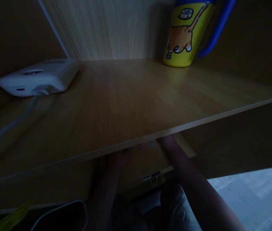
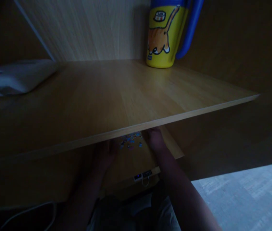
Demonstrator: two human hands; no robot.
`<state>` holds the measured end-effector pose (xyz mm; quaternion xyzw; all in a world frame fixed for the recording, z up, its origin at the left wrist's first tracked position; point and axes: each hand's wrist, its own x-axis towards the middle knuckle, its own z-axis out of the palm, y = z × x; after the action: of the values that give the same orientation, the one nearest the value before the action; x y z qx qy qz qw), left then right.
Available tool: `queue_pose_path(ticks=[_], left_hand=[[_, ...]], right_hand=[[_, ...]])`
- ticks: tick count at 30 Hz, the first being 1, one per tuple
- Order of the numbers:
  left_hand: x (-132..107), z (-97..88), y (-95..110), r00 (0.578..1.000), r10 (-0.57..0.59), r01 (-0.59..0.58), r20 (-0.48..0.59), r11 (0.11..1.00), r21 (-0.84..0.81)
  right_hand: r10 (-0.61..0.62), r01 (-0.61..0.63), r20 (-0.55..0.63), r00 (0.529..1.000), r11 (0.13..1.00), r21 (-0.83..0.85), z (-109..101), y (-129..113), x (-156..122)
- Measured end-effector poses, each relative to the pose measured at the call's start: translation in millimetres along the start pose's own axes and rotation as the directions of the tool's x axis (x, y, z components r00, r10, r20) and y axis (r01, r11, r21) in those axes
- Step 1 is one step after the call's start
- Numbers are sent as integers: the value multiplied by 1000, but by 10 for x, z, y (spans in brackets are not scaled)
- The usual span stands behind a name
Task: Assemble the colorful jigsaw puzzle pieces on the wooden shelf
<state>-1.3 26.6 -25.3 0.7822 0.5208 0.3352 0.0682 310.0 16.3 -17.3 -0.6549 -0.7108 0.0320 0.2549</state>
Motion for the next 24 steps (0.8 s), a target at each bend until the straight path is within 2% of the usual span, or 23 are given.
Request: queue_pose_path(ticks=[4,7,12,16,19,24], left_hand=[[-62,24,-4,1000,26,-26,4,999,-38],[-86,-1,-27,998,61,-60,4,998,-29],[-83,-30,-19,989,147,-147,9,989,-3],[-66,-25,6,978,205,-206,31,979,12],[-77,-24,46,971,236,-237,46,971,28],[-141,-58,179,944,316,-321,92,946,48]], right_hand=[[2,-1,25,1000,999,-52,102,-40,-37],[18,-18,-5,1000,996,-93,146,-54,-26],[-82,84,22,996,993,-88,166,-71,-26],[-44,46,17,999,992,-121,154,-111,-35],[-91,95,36,995,989,-113,147,-144,-49],[-62,63,12,998,990,-127,128,-204,-86]])
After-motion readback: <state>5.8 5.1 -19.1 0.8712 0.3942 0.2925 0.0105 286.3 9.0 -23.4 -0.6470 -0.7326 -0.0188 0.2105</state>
